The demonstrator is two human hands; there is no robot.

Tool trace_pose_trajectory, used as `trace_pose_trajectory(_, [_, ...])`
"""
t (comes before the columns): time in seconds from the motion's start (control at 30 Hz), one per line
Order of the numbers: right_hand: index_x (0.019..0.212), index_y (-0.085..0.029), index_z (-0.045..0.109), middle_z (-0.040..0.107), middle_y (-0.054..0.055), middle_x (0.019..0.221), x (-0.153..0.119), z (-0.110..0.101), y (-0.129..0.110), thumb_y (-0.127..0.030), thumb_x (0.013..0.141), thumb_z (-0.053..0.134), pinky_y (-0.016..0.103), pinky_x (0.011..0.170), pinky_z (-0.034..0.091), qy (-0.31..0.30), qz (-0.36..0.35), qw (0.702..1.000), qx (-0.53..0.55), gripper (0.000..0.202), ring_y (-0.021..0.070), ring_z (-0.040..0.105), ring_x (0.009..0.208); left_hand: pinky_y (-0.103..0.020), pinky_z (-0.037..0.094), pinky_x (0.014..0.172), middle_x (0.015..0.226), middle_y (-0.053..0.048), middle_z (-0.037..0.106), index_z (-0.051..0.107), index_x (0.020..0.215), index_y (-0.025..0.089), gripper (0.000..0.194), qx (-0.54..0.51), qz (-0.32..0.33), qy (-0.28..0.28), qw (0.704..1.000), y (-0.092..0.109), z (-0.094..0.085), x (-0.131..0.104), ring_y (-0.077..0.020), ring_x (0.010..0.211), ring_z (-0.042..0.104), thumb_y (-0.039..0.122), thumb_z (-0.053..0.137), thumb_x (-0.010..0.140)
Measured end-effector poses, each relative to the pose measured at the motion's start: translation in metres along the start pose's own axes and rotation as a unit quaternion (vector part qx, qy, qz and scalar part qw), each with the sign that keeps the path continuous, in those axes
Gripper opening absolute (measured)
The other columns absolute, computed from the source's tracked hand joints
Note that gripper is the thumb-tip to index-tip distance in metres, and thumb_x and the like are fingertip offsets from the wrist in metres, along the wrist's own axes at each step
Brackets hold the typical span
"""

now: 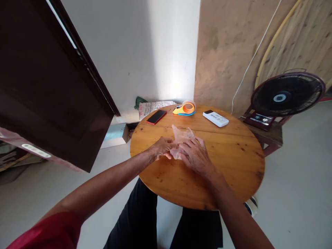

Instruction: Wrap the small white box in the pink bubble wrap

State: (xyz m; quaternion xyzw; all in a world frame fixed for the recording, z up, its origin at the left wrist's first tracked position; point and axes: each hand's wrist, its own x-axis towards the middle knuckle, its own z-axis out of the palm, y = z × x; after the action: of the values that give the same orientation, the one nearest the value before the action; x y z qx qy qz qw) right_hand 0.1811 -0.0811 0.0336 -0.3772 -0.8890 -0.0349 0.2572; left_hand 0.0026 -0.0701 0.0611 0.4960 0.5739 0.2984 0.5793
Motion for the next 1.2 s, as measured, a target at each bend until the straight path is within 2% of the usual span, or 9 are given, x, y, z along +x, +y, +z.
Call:
trace_pose_trajectory(0.1, [0.113,-0.019,0.055,0.067,0.008,0.102,0.0,0.004,0.001,-0.023,0.079,0.057,0.044,0.103,0.022,0.025,0.026,0.999,0.027,0.035,0.0253,0.053,0.101,-0.02,0.045,0.045,0.057,0.0,0.058,0.056,0.068,0.011,0.019,0.022,0.014,0.009,1.0,0.002,0.009,0.0,-0.0089,0.047,0.054,0.026,0.068,0.071])
trace_pose_trajectory(0.2, [0.114,-0.019,0.054,0.068,0.009,0.1,0.0,0.006,0.002,-0.026,0.077,0.06,0.044,0.103,0.023,0.036,0.04,0.998,0.045,0.038,0.0264,0.054,0.099,-0.019,0.046,0.048,0.055,0.0,0.057,0.056,0.064,0.012,0.017,0.081,0.05,0.014,0.995,0.001,0.013,-0.001,-0.0083,0.048,0.054,0.024,0.064,0.072])
trace_pose_trajectory(0.4, [0.118,-0.018,0.052,0.066,0.009,0.106,-0.001,0.004,0.006,-0.022,0.074,0.06,0.043,0.101,0.027,0.033,0.046,0.995,0.085,0.045,0.0258,0.055,0.104,-0.021,0.043,0.056,0.063,0.0,0.061,0.068,0.073,0.014,0.016,0.213,0.135,-0.075,0.965,0.005,0.003,-0.012,-0.0126,0.061,0.057,0.025,0.056,0.072])
trace_pose_trajectory(0.47, [0.121,-0.017,0.05,0.066,0.009,0.107,-0.001,0.003,0.007,-0.021,0.074,0.059,0.042,0.1,0.028,0.027,0.05,0.993,0.1,0.048,0.0251,0.055,0.105,-0.021,0.043,0.059,0.066,0.0,0.061,0.069,0.074,0.015,0.018,0.259,0.183,-0.082,0.945,0.003,0.003,-0.017,-0.013,0.064,0.057,0.02,0.051,0.074])
trace_pose_trajectory(0.67, [0.122,-0.018,0.052,0.067,0.008,0.107,-0.003,-0.003,0.012,-0.015,0.069,0.054,0.04,0.095,0.035,0.003,0.058,0.989,0.133,0.053,0.0251,0.056,0.104,-0.032,0.046,0.088,0.107,-0.008,0.062,0.071,0.087,0.018,0.021,0.399,0.356,0.077,0.842,-0.02,0.018,-0.014,-0.0205,0.096,0.059,0.014,0.054,0.076])
trace_pose_trajectory(0.8, [0.118,-0.022,0.055,0.068,0.005,0.104,-0.005,-0.005,0.022,-0.013,0.066,0.051,0.039,0.091,0.04,0.018,0.079,0.983,0.166,0.053,0.0241,0.059,0.1,-0.036,0.043,0.095,0.113,-0.007,0.063,0.068,0.086,0.018,0.018,0.425,0.436,0.083,0.789,-0.032,0.02,-0.006,-0.0216,0.104,0.056,0.011,0.055,0.076])
trace_pose_trajectory(1.0, [0.108,-0.022,0.059,0.069,0.006,0.106,-0.011,-0.007,0.043,-0.016,0.071,0.049,0.035,0.075,0.047,0.067,0.213,0.954,0.199,0.039,0.0238,0.062,0.097,-0.029,0.044,0.092,0.108,-0.008,0.064,0.059,0.079,0.016,0.013,0.441,0.466,0.04,0.766,-0.034,0.017,-0.003,-0.0191,0.104,0.054,0.009,0.049,0.08])
trace_pose_trajectory(1.07, [0.11,-0.023,0.059,0.069,0.006,0.107,-0.015,-0.008,0.047,-0.016,0.073,0.049,0.036,0.076,0.048,0.052,0.215,0.956,0.192,0.038,0.0239,0.061,0.099,-0.028,0.044,0.092,0.104,-0.008,0.064,0.057,0.077,0.016,0.013,0.45,0.469,0.032,0.759,-0.034,0.018,-0.003,-0.0187,0.103,0.054,0.007,0.048,0.08])
trace_pose_trajectory(1.2, [0.111,-0.023,0.06,0.066,0.006,0.115,-0.019,-0.01,0.045,-0.02,0.078,0.049,0.044,0.093,0.042,-0.005,0.163,0.978,0.129,0.035,0.0256,0.056,0.11,-0.031,0.042,0.097,0.101,-0.008,0.064,0.056,0.082,0.016,0.012,0.472,0.47,0.042,0.745,-0.033,0.021,-0.005,-0.0205,0.105,0.053,0.008,0.047,0.082])
